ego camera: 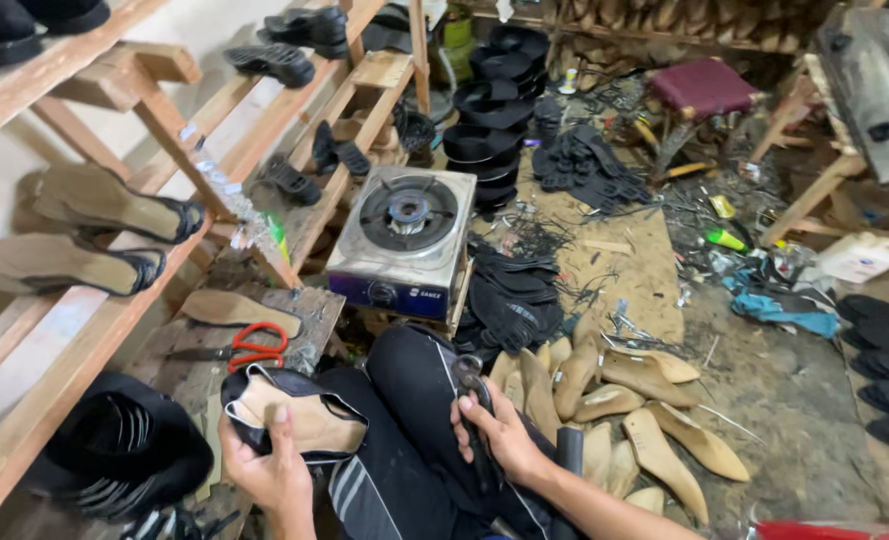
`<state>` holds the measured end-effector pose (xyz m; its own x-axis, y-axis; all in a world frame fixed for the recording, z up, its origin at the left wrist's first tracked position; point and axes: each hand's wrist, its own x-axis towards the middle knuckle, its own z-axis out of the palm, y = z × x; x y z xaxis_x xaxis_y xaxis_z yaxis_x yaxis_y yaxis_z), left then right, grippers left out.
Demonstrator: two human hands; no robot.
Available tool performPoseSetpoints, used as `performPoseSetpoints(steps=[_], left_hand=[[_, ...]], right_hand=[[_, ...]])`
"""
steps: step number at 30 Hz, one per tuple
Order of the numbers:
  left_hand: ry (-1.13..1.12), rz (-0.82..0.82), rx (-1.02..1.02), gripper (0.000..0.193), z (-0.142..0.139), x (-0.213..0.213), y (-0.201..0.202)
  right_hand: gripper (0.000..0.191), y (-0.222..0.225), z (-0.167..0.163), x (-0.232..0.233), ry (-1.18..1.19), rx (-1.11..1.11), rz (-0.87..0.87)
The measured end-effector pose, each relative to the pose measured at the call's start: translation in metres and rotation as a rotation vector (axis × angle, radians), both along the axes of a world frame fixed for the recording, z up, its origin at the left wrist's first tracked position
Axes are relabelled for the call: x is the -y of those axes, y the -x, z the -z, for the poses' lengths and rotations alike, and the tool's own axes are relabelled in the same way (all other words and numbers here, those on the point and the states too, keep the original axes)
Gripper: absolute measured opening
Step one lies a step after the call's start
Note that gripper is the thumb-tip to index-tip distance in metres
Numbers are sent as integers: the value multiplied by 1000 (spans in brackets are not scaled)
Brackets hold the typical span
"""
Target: The person sits on the floor holding a black fabric shoe upper on their lap. They hammer the shoe with a hammer, use pincers to grip and pull the material, briefly hold the shoe near a gas burner, and finally attach and press a decorative bow onto the toe of the shoe.
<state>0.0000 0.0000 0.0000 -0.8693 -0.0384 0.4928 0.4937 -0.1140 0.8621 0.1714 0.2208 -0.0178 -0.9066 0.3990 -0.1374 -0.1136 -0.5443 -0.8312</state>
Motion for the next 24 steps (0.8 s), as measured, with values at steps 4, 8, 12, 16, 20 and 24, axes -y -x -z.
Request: performPoseSetpoints(steps=[4, 8, 12, 16, 20, 24], left_hand=[[-91, 35, -73, 55, 12, -8, 10], [-30, 53, -138, 60, 22, -18, 8], [-38, 129, -54, 55, 5, -27, 12], [138, 173, -5, 49, -19, -30, 23], [358, 170, -59, 59, -27, -47, 34], [336, 299, -17, 64, -26, -56, 24]], right_hand=[[19, -6, -7, -2, 55, -28, 80], [19, -14, -5, -6, 143, -34, 103], [19, -12, 1, -13, 174, -20, 104], [19, -5, 13, -15, 152, 47, 126], [15, 10, 20, -12, 118, 132, 56], [23, 32, 4, -17, 12, 183, -82]])
